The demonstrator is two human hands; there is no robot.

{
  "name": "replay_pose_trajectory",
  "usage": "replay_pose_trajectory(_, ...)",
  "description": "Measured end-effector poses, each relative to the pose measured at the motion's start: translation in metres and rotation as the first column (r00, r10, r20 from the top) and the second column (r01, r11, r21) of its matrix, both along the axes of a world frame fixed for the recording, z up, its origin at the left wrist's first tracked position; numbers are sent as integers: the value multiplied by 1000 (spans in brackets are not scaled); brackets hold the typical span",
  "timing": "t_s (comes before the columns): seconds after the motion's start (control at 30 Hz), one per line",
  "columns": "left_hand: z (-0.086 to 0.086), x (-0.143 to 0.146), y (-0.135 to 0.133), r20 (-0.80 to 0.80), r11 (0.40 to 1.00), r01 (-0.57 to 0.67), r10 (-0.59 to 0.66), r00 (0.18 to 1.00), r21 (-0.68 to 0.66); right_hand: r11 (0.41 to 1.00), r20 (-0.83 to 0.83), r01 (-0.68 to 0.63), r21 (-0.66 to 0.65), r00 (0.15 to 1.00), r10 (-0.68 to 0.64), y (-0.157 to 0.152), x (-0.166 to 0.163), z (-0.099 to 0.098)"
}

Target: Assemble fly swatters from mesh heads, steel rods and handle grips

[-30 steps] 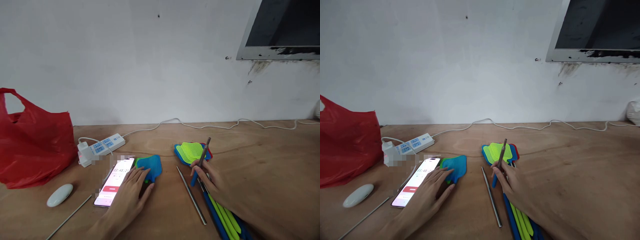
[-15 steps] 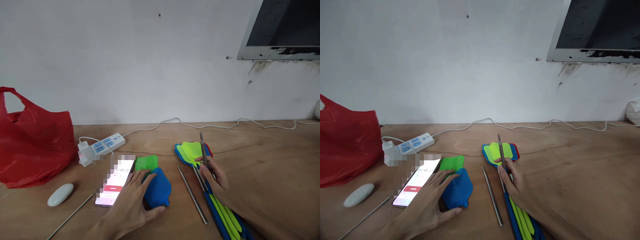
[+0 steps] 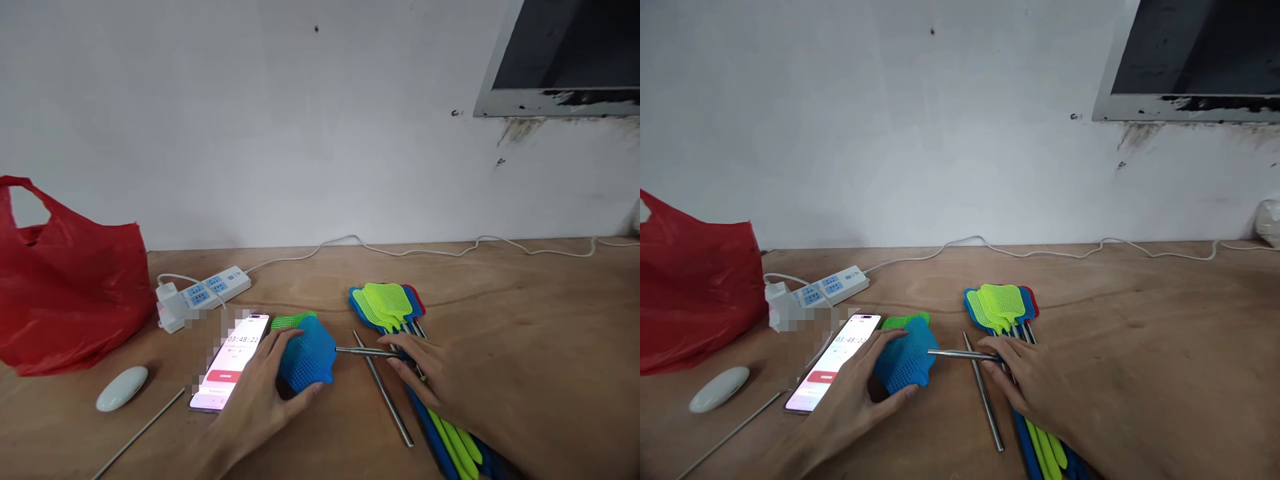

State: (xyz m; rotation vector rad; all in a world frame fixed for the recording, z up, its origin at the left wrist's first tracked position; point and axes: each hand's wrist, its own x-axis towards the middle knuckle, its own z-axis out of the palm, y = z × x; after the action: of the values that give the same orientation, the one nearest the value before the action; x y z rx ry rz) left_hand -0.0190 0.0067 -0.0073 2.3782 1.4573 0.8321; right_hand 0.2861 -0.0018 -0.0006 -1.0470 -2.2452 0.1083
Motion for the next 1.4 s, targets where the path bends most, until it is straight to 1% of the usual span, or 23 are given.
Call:
replay_pose_trajectory(0.13, 8, 0, 2, 65, 994, -101, 104, 993, -35, 999, 63, -38, 37, 997, 36, 0, 1, -1)
replay_pose_trajectory(0.23, 10, 0, 3, 97, 990, -135, 138, 986, -46, 995, 73, -59, 78, 996, 53, -1, 0, -3)
replay_pose_trajectory(0.47, 8, 0, 1, 117, 994, -100, 105, 988, -46, 992, 65, -26, 120, 998, 18, -2, -1, -3)
replay_pose_trajectory(0.53, 8, 0, 1, 141, 992, -91, 103, 985, -84, 991, 48, -27, 130, 999, 20, -1, -1, -4)
replay_pose_trajectory(0.6, 9, -2, 3, 219, 986, -85, 116, 969, -145, 988, 33, -31, 149, 999, 26, 0, 0, -6)
replay_pose_trajectory(0.67, 9, -3, 6, 378, 977, -66, 141, 915, -205, 985, 21, -20, 170, 1000, 17, 1, 1, -9)
replay_pose_trajectory(0.73, 9, -4, 10, 551, 964, -38, 183, 814, -263, 982, 8, 16, 188, 1000, -18, 2, 1, -12)
replay_pose_trajectory(0.77, 9, -4, 12, 614, 955, -12, 200, 764, -297, 981, 4, 38, 192, 999, -39, 2, 1, -13)
replay_pose_trajectory(0.83, 9, -5, 15, 680, 929, 54, 228, 697, -366, 977, -2, 70, 199, 997, -71, 2, 1, -16)
replay_pose_trajectory(0.9, 8, -4, 15, 696, 907, 104, 235, 679, -408, 974, 5, 74, 213, 997, -77, 2, 1, -17)
replay_pose_trajectory(0.97, 8, -2, 13, 698, 911, 97, 236, 677, -401, 971, 13, 78, 227, 996, -83, 2, 2, -18)
replay_pose_trajectory(1.07, 12, 2, 8, 691, 934, 48, 226, 686, -353, 966, 1, 84, 243, 996, -87, 3, 2, -18)
replay_pose_trajectory(1.2, 16, 5, 3, 686, 949, 31, 204, 698, -313, 972, -41, 101, 213, 995, -95, 2, 1, -16)
replay_pose_trajectory(1.4, 8, 6, 0, 625, 968, -4, 167, 763, -253, 978, -12, 74, 195, 997, -73, -1, -2, -13)
